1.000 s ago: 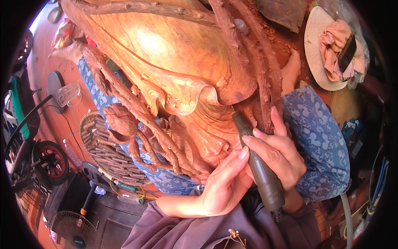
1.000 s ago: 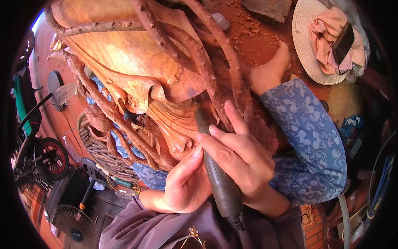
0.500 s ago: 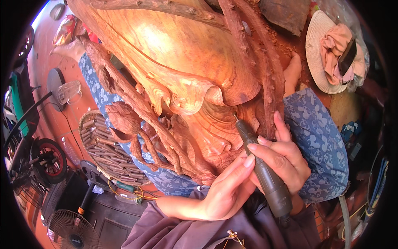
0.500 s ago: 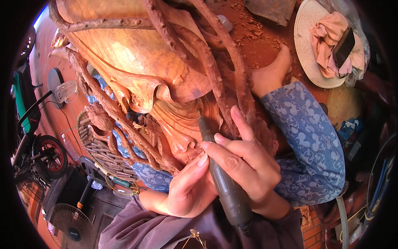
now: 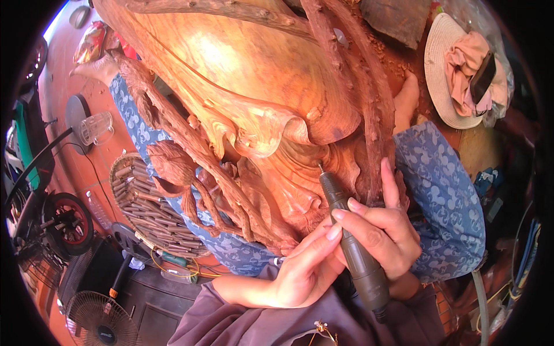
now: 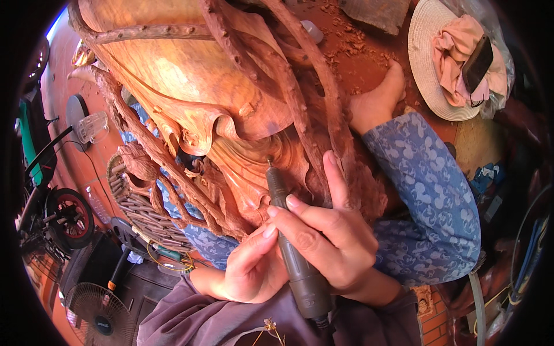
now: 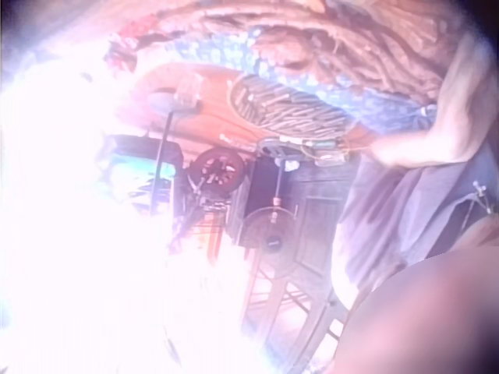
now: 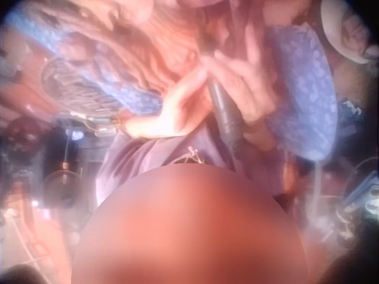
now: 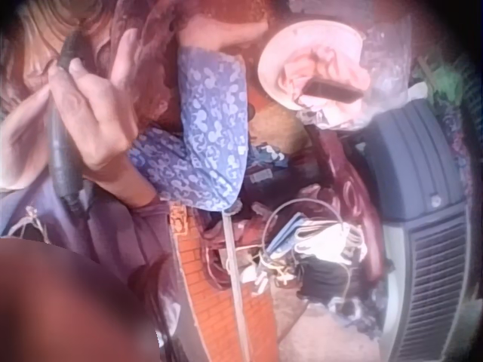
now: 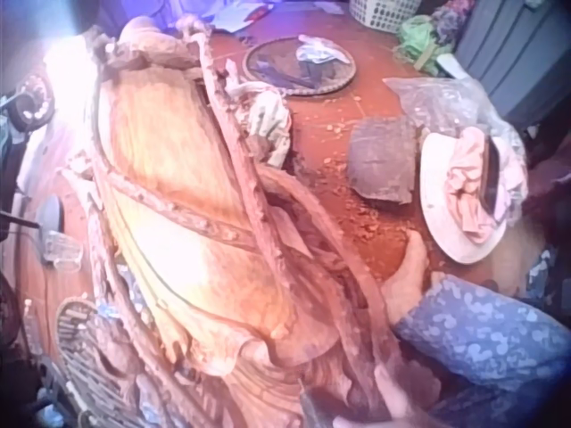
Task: The person uses a rotary carving tool to shape and detail a large wooden sculpture. They hold the tool with both hands and carefully carve intricate patterns into the wood, occasionally pausing to wipe away debris.
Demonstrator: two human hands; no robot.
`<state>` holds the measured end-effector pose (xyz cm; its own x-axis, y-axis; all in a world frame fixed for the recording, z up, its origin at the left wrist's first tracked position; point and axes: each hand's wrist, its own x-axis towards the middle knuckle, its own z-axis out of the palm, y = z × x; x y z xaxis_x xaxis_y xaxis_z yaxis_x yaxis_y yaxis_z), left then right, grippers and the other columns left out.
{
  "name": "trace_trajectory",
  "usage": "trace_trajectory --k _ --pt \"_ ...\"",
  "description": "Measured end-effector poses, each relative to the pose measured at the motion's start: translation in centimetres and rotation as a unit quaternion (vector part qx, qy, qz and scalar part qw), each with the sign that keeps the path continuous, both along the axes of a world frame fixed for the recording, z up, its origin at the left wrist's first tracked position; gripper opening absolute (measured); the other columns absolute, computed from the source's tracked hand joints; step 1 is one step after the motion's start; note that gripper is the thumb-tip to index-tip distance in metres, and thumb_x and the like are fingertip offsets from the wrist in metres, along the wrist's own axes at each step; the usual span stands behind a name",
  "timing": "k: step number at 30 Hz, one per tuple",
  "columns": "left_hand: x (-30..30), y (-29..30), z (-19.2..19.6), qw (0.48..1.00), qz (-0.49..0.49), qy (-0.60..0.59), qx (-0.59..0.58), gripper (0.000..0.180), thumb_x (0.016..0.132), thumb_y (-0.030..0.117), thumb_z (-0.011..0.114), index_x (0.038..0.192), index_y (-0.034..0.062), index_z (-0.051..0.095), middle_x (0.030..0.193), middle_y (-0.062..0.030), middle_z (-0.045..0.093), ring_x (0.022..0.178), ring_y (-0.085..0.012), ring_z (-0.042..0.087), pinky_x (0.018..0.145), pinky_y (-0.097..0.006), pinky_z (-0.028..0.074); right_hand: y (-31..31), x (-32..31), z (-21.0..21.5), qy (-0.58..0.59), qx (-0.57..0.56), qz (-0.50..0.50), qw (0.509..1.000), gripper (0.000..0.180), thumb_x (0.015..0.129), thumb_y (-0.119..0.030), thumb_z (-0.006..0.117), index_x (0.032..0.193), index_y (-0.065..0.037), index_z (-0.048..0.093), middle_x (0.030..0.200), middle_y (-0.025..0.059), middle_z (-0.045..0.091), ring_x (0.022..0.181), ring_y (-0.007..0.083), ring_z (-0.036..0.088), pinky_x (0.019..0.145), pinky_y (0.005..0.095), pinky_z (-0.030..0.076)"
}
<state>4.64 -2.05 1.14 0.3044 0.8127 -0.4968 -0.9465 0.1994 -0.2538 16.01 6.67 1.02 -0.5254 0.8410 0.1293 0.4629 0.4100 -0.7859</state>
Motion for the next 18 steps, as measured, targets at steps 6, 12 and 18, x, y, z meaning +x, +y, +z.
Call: trace_trajectory --k 6,12,18 --pt "-0.4 -0.2 0.5 0.999 -0.019 0.026 -0.029 0.046 0.106 0.026 0.034 0.146 0.0022 0.03 0.135 -0.013 0.049 0.126 -0.0231 0.049 0.108 -0.041 0.037 -0.4 -0.3 -0.2 0.013 0.008 -0.013 1.0 0.016 0.078 -0.006 0.073 0.093 -0.003 0.076 0.082 0.0051 0.062 0.082 0.0186 0.068 0.096 0.0622 0.05" --pt "-0.1 0.0 -0.3 1.0 0.0 -0.002 -0.023 0.045 0.106 0.026 0.035 0.143 0.0015 0.032 0.135 -0.0134 0.049 0.126 -0.0231 0.049 0.108 -0.041 0.036 -0.7 -0.3 -0.4 -0.009 0.012 -0.042 0.999 0.017 0.076 -0.004 0.074 0.093 -0.002 0.076 0.086 0.0066 0.063 0.085 0.025 0.069 0.094 0.06 0.052" --pt "-1.6 -0.5 0.4 0.999 -0.039 0.02 -0.027 0.046 0.106 0.025 0.035 0.144 0.0012 0.029 0.136 -0.0142 0.048 0.126 -0.024 0.048 0.109 -0.042 0.036 -1.2 -0.3 -0.8 -0.008 0.046 -0.005 0.999 0.015 0.083 -0.014 0.072 0.093 -0.003 0.074 0.086 0.0053 0.061 0.086 0.0189 0.067 0.096 0.0658 0.049"
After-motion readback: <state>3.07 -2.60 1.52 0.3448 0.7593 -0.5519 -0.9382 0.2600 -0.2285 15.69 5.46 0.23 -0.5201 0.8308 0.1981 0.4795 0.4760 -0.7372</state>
